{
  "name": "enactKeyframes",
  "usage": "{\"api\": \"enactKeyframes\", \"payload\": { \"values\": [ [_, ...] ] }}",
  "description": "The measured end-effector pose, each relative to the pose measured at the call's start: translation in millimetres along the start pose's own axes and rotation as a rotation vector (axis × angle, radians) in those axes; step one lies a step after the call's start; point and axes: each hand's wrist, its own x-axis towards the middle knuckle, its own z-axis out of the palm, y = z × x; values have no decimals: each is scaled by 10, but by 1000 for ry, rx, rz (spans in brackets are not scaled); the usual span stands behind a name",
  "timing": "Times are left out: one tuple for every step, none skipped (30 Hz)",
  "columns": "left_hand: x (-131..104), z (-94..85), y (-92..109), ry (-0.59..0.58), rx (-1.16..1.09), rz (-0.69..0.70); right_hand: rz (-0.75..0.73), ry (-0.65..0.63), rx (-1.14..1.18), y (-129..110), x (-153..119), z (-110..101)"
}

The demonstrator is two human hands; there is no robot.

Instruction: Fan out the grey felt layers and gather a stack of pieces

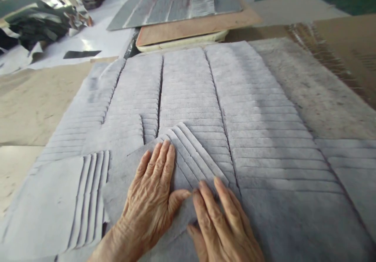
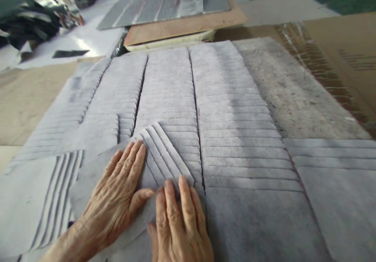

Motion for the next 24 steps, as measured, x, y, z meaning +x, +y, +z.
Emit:
{"api": "enactKeyframes", "payload": {
  "values": [
    [-2,-6,2,8,8,0,7,-11,-1,-10,-19,22],
    [1,-18,5,12,13,3,3,-9,1,-14,-37,33],
    [7,-36,10,15,15,12,1,0,5,-10,-52,34],
    [18,-55,15,19,13,22,2,8,12,2,-63,26],
    [30,-75,21,17,10,38,7,10,19,20,-68,13],
    [43,-92,27,7,6,63,16,8,27,39,-68,-4],
    [55,-103,33,-4,1,97,40,3,34,56,-64,-20],
    [63,-109,38,-22,-4,132,60,-6,40,70,-58,-35],
    [68,-109,41,-43,-10,165,71,-18,44,77,-51,-47],
    [69,-106,44,-63,-15,188,79,-26,47,79,-44,-55],
    [67,-102,45,-82,-20,200,88,-31,51,76,-39,-60],
    [64,-100,45,-94,-24,203,98,-31,55,68,-35,-62],
    [60,-100,45,-101,-24,201,107,-25,60,60,-32,-61],
    [59,-103,45,-103,-19,198,116,-18,63,51,-30,-57],
    [61,-109,46,-94,-11,199,123,-9,67,43,-27,-51],
    [66,-114,48,-81,-2,203,131,1,72,37,-24,-43],
    [74,-117,50,-68,7,214,135,11,77,31,-20,-35],
    [83,-116,52,-56,10,234,138,23,80,25,-15,-28],
    [92,-110,54,-54,4,252,146,32,84,18,-9,-23],
    [97,-98,56,-56,-12,270,160,40,89,6,0,-23],
    [97,-82,59,-60,-37,279,176,47,97,-10,9,-27],
    [92,-63,63,-55,-70,276,189,47,107,-30,20,-37],
    [83,-42,68,-41,-109,263,195,43,117,-52,29,-50],
    [72,-19,73,-17,-150,243,210,51,129,-72,34,-65]
  ]
}}
